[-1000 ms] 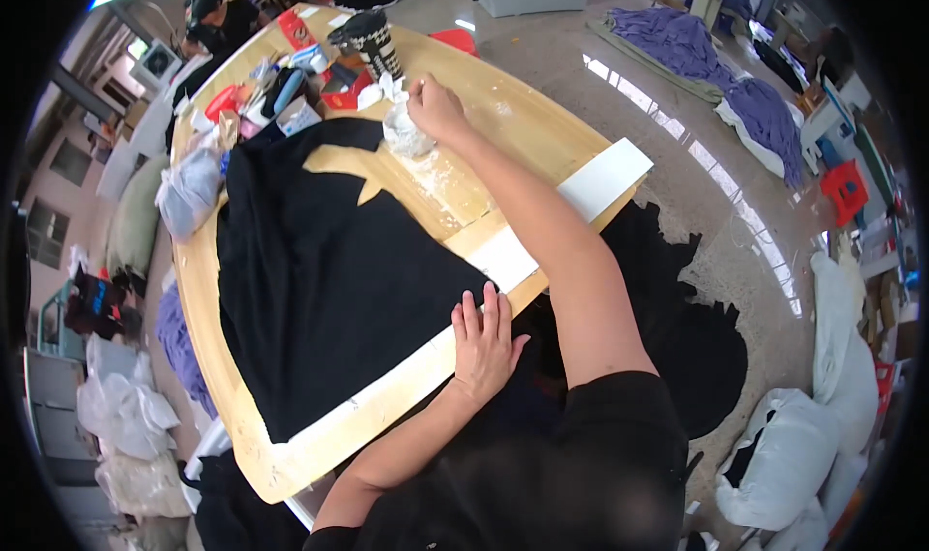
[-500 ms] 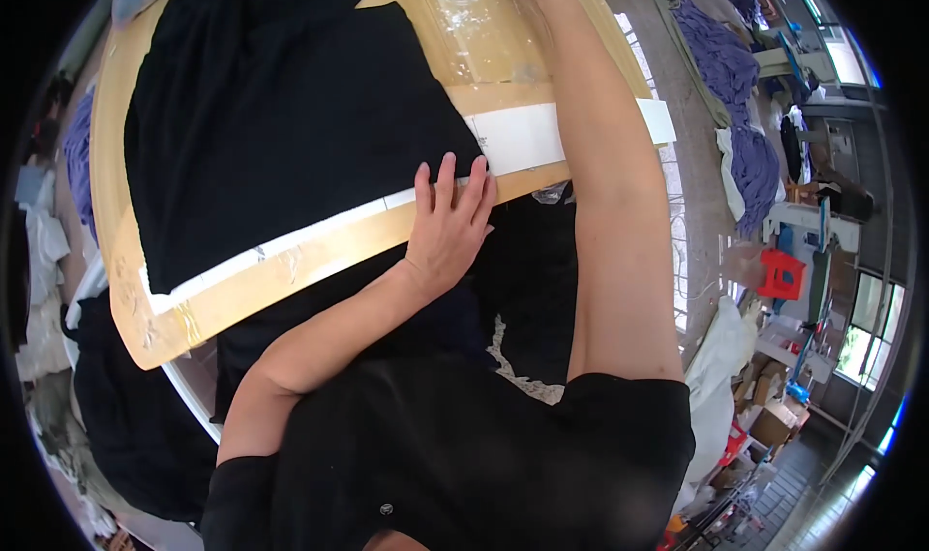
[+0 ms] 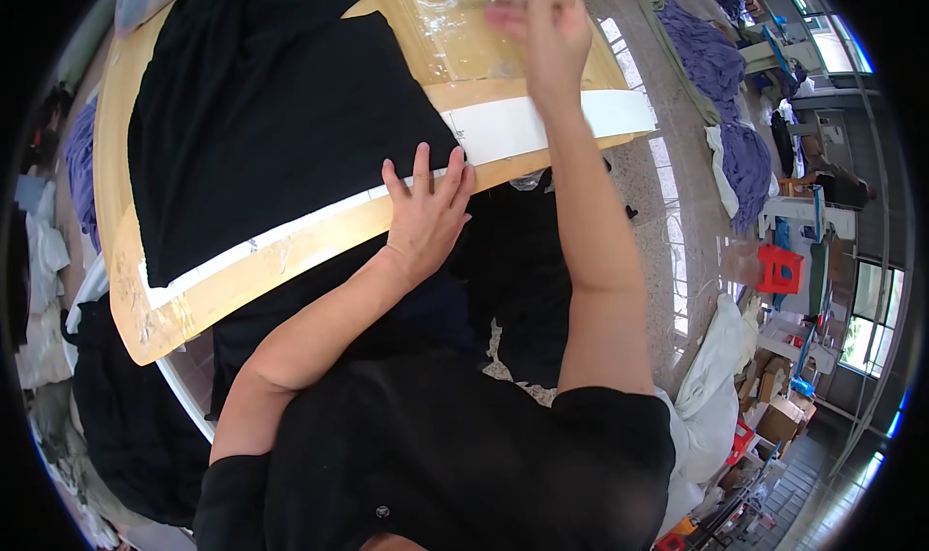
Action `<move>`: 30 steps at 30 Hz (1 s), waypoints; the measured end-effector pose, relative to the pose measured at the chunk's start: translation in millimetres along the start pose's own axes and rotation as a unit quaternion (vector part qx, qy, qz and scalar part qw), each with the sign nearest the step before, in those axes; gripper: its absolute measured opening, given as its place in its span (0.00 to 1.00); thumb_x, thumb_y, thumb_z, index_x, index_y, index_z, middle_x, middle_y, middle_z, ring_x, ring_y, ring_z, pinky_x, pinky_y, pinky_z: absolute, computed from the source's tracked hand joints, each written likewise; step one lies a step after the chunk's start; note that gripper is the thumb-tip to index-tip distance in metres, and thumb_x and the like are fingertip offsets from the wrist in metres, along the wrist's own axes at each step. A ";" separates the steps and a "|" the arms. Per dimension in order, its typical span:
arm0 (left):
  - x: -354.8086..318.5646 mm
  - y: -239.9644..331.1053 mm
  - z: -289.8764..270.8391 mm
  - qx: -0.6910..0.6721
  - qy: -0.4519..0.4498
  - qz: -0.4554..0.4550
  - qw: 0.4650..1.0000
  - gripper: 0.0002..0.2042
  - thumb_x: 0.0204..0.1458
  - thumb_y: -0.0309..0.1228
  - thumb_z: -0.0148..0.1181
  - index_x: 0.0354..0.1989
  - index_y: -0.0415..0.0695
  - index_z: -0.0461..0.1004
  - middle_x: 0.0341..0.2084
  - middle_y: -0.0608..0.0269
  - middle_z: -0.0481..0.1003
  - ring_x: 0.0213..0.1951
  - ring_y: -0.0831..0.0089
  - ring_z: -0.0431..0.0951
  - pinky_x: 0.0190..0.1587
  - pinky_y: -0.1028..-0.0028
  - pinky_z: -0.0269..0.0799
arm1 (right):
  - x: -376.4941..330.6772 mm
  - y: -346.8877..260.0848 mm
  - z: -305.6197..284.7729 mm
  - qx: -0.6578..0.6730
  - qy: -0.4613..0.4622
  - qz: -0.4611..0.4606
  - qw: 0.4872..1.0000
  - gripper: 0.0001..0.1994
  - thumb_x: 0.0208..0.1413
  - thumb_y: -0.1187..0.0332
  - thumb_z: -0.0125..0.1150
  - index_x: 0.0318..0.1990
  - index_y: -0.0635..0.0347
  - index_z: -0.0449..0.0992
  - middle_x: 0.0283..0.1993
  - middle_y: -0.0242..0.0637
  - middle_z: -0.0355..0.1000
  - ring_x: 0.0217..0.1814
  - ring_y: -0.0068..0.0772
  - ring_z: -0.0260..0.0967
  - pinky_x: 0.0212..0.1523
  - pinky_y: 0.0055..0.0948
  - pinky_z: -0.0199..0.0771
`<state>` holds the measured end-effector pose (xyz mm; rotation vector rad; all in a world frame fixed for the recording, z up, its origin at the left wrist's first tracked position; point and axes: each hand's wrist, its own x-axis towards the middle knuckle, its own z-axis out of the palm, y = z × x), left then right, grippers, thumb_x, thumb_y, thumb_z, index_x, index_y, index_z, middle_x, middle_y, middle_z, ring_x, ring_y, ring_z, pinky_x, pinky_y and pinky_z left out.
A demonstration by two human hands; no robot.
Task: Marking and measuring black fabric pieces using a ruler and a marking tool in a garment factory.
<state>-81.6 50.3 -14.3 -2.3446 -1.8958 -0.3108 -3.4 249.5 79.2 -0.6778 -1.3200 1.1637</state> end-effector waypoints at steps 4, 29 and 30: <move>0.3 -0.9 1.1 0.001 0.014 -0.002 1.000 0.29 0.45 0.44 0.60 0.57 0.48 0.63 0.59 0.59 0.56 0.59 0.46 0.54 0.51 0.35 0.53 | -84.7 -18.2 -5.6 -0.042 -0.014 0.090 0.995 0.07 0.59 0.76 0.51 0.41 0.68 0.62 0.37 0.49 0.72 0.37 0.36 0.76 0.39 0.27 0.78; 0.5 6.1 41.4 -0.017 0.025 -0.030 0.999 0.23 0.49 0.34 0.51 0.53 0.35 0.65 0.50 0.48 0.64 0.56 0.52 0.59 0.55 0.45 0.56 | -151.7 1.3 53.8 -0.176 -0.211 0.080 0.958 0.06 0.54 0.79 0.57 0.37 0.67 0.68 0.34 0.38 0.73 0.36 0.22 0.73 0.36 0.18 0.73; 0.4 6.8 48.0 -0.016 0.025 -0.034 0.999 0.23 0.49 0.34 0.51 0.53 0.35 0.65 0.50 0.48 0.64 0.56 0.52 0.59 0.55 0.45 0.56 | -151.5 11.6 55.7 -0.186 -0.219 0.068 0.956 0.06 0.53 0.75 0.59 0.35 0.66 0.68 0.28 0.36 0.74 0.31 0.23 0.74 0.33 0.18 0.73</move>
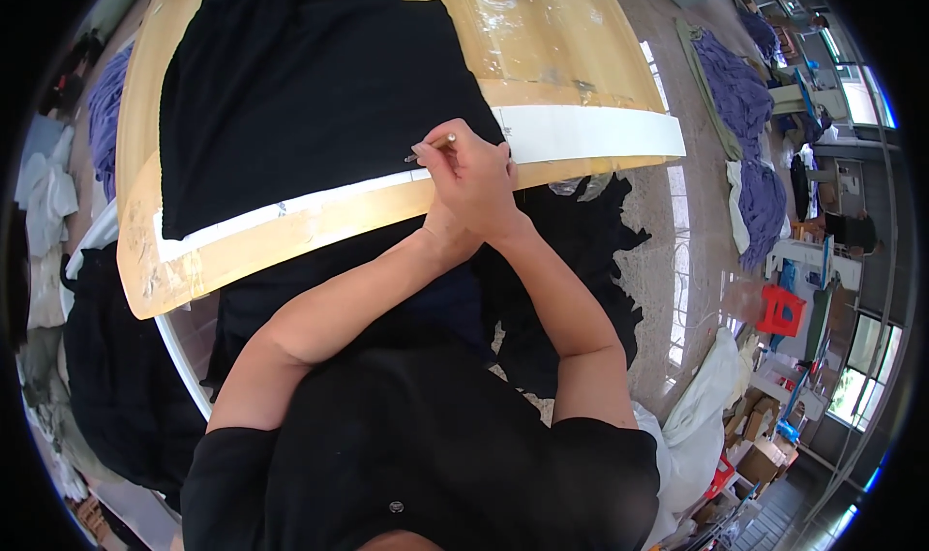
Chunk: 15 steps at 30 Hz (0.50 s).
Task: Marking and measuring black fabric pieces using a ruler and a marking tool in a garment factory.
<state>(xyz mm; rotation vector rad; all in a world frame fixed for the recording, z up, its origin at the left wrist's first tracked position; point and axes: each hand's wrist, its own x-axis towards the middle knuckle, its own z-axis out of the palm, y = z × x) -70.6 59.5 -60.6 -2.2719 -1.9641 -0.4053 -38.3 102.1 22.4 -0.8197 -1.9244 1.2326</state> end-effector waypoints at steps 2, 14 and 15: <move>-2.0 -2.0 3.2 0.104 0.018 0.018 0.994 0.22 0.49 0.34 0.51 0.53 0.36 0.65 0.51 0.49 0.64 0.56 0.51 0.60 0.55 0.45 0.57 | 4.5 -8.1 2.3 -0.025 0.005 0.009 1.000 0.06 0.53 0.75 0.59 0.35 0.65 0.68 0.29 0.36 0.75 0.31 0.23 0.75 0.32 0.18 0.73; 4.0 -1.7 10.7 0.000 0.191 0.003 0.982 0.20 0.46 0.33 0.51 0.50 0.42 0.69 0.55 0.54 0.65 0.55 0.38 0.65 0.48 0.41 0.63 | 27.4 -31.3 70.9 -0.050 -0.096 -0.035 0.993 0.07 0.53 0.72 0.61 0.33 0.64 0.69 0.27 0.38 0.74 0.26 0.26 0.75 0.24 0.19 0.70; 3.9 3.2 27.2 0.000 0.215 -0.013 0.977 0.20 0.46 0.34 0.51 0.49 0.42 0.70 0.55 0.53 0.65 0.54 0.38 0.65 0.47 0.41 0.64 | 29.4 -37.1 73.1 -0.088 -0.089 -0.057 0.990 0.08 0.52 0.72 0.62 0.33 0.64 0.69 0.27 0.38 0.75 0.26 0.26 0.75 0.26 0.19 0.72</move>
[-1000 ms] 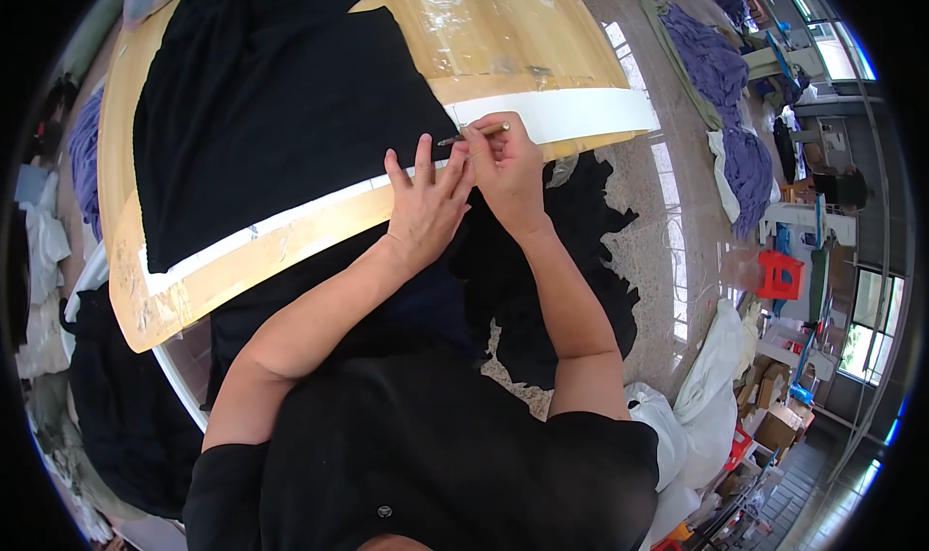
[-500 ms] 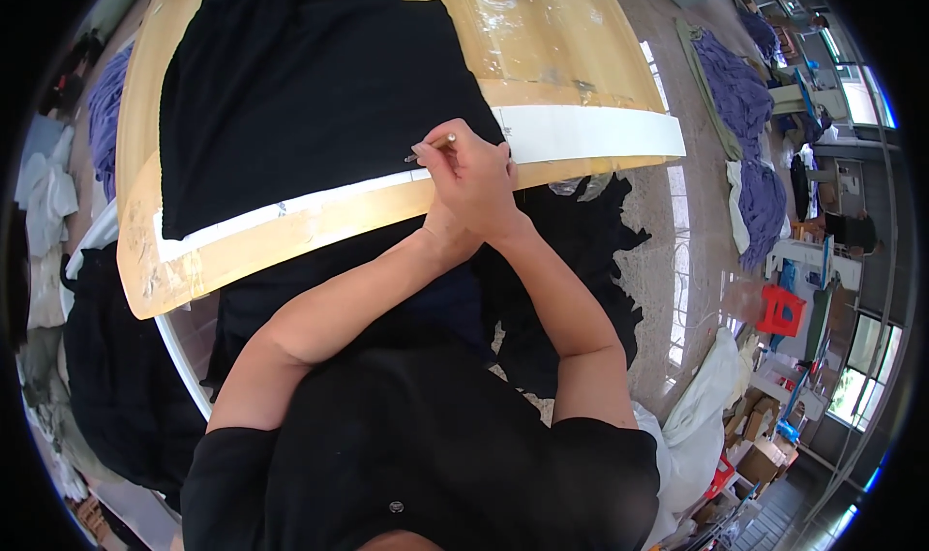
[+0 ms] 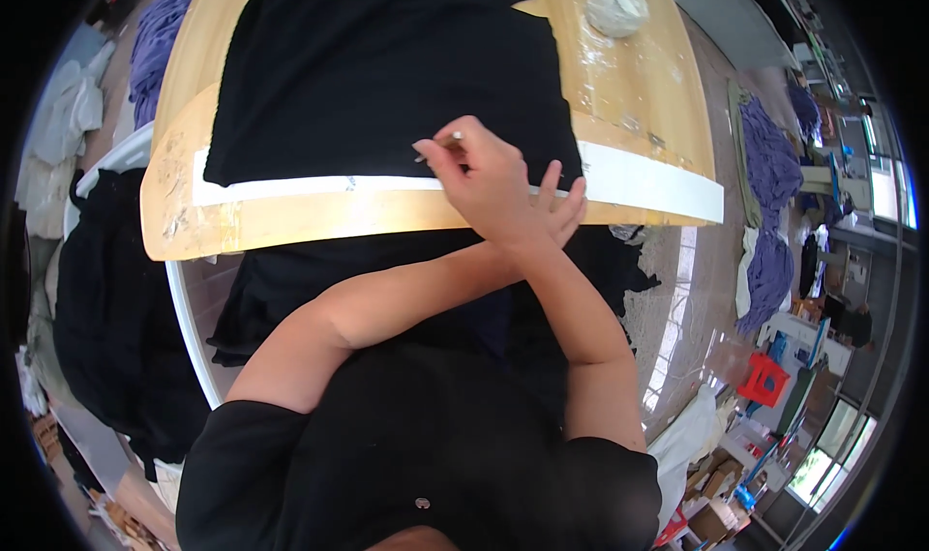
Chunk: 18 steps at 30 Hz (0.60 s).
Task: Marking and measuring black fabric pieces using a ruler and a marking tool in a garment factory.
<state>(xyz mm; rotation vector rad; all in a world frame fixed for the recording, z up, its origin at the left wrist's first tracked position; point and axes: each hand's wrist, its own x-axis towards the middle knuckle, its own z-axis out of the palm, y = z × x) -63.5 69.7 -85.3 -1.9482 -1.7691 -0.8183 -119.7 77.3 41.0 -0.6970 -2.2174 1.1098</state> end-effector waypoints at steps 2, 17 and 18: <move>-2.2 2.3 4.8 -0.006 0.015 0.018 1.000 0.19 0.46 0.35 0.52 0.47 0.41 0.71 0.53 0.52 0.66 0.53 0.37 0.66 0.47 0.42 0.65 | -0.7 -11.0 -0.4 0.076 0.044 -0.025 0.996 0.07 0.51 0.73 0.63 0.33 0.65 0.70 0.28 0.37 0.75 0.29 0.25 0.76 0.30 0.19 0.75; 4.7 -4.8 -20.2 -0.114 -0.062 -0.012 0.991 0.21 0.50 0.36 0.46 0.49 0.36 0.71 0.56 0.45 0.60 0.59 0.34 0.55 0.52 0.27 0.46 | 41.3 -56.1 70.0 0.116 -0.052 -0.100 0.987 0.06 0.51 0.75 0.62 0.31 0.65 0.70 0.25 0.36 0.74 0.28 0.24 0.75 0.30 0.19 0.75; 6.3 -4.6 -25.8 -0.093 -0.070 0.004 0.993 0.21 0.51 0.36 0.46 0.49 0.36 0.71 0.56 0.45 0.60 0.59 0.34 0.55 0.52 0.28 0.46 | 42.4 -58.3 75.3 0.146 -0.062 -0.096 0.983 0.05 0.52 0.76 0.61 0.32 0.65 0.70 0.26 0.36 0.74 0.29 0.25 0.75 0.31 0.19 0.75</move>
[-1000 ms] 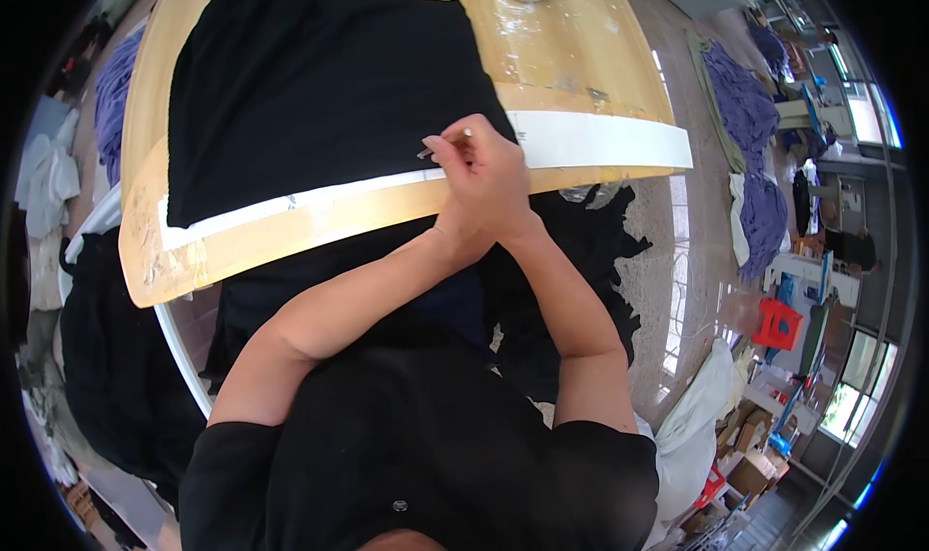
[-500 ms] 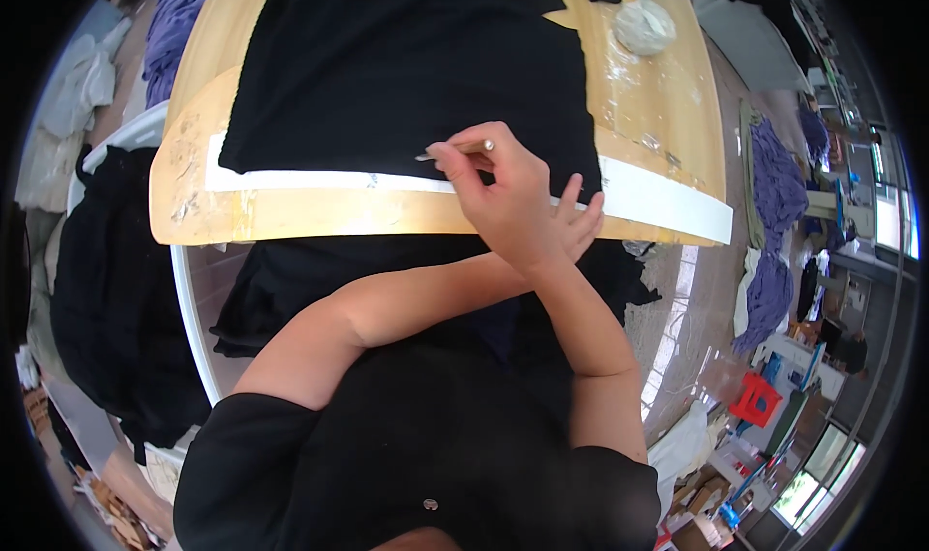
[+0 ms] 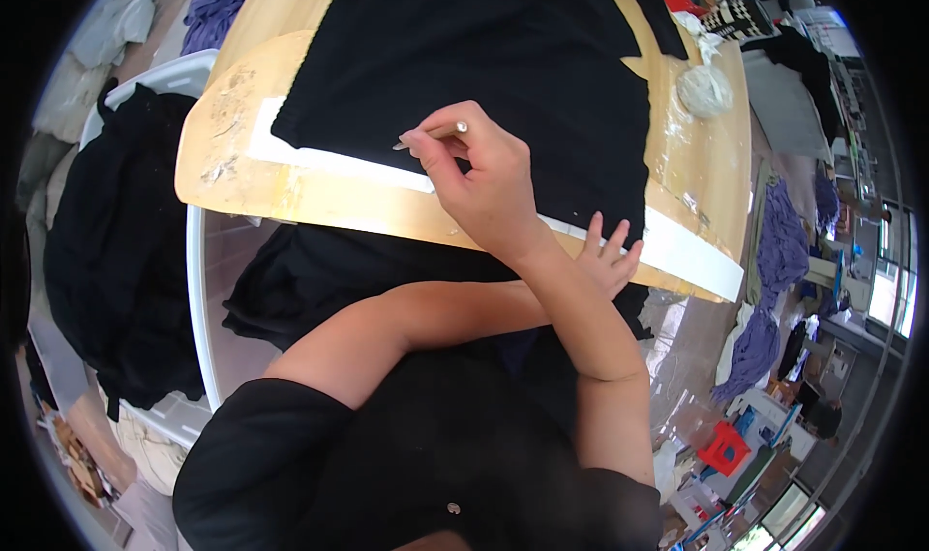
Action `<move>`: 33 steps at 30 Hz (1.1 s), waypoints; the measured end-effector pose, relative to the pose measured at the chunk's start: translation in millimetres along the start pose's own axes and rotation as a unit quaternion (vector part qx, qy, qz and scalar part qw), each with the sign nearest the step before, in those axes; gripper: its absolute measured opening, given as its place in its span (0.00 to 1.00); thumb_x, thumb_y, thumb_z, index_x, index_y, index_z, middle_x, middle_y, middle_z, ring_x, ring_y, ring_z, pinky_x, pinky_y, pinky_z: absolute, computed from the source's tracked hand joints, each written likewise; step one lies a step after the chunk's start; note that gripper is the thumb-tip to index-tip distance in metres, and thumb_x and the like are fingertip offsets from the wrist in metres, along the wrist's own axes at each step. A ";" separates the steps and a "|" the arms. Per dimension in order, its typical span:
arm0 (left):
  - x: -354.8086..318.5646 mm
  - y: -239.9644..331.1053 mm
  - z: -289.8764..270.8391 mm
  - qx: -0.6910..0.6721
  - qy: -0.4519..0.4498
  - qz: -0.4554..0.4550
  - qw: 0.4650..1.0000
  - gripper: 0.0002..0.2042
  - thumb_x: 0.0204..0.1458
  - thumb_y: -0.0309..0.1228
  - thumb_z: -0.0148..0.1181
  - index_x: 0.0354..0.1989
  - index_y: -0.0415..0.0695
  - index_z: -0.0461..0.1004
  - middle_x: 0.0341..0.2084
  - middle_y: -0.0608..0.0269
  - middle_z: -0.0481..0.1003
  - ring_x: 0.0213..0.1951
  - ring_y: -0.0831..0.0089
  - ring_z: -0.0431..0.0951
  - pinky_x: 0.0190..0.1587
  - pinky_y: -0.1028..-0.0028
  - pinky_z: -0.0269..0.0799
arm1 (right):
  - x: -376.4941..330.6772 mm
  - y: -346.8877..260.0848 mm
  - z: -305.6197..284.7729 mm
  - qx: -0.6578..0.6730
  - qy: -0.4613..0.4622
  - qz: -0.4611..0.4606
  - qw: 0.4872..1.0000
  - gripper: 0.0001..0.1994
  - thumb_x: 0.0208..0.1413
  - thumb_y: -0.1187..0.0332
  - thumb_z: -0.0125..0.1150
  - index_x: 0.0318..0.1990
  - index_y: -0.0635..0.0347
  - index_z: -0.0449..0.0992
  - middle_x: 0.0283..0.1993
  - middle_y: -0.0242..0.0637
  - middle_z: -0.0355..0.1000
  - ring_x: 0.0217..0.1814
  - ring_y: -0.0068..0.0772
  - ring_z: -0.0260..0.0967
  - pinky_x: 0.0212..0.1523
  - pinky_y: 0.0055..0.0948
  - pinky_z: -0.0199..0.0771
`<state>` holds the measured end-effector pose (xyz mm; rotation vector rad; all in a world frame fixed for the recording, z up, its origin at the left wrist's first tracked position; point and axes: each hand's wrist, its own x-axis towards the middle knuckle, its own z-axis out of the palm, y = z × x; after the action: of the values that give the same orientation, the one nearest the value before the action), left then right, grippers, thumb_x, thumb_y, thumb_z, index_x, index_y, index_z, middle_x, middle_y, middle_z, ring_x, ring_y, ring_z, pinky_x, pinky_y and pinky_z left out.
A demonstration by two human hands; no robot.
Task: Marking and measuring black fabric pieces using a ruler and a marking tool in a garment factory.
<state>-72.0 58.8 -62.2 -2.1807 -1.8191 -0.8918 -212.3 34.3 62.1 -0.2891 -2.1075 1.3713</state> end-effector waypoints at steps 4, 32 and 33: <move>0.9 2.8 -15.4 0.015 -0.031 0.011 0.999 0.21 0.51 0.35 0.46 0.50 0.37 0.71 0.58 0.45 0.59 0.60 0.35 0.53 0.53 0.28 0.44 | 6.8 5.0 22.4 0.037 -0.042 -0.009 0.998 0.04 0.53 0.78 0.59 0.35 0.65 0.69 0.28 0.37 0.74 0.32 0.26 0.75 0.35 0.20 0.76; 73.4 -407.1 -195.8 0.083 -0.305 -0.356 0.879 0.67 0.23 0.46 0.76 0.68 0.61 0.26 0.68 0.48 0.32 0.64 0.47 0.55 0.60 0.50 0.57 | 66.8 147.8 -344.5 -0.573 0.257 0.175 0.758 0.08 0.55 0.66 0.50 0.39 0.55 0.74 0.38 0.49 0.73 0.40 0.50 0.70 0.43 0.44 0.68; 67.3 -407.1 -185.0 0.059 -0.267 -0.370 0.888 0.53 0.30 0.42 0.72 0.67 0.55 0.44 0.64 0.44 0.48 0.59 0.48 0.62 0.57 0.52 0.63 | 70.9 148.6 -333.5 -0.596 0.234 0.211 0.738 0.11 0.51 0.69 0.52 0.41 0.53 0.75 0.40 0.49 0.72 0.42 0.50 0.70 0.45 0.45 0.67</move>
<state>-510.8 125.2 24.3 -1.7424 -2.9758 -0.2281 -92.4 386.2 51.3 -1.5059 -2.1999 -0.1478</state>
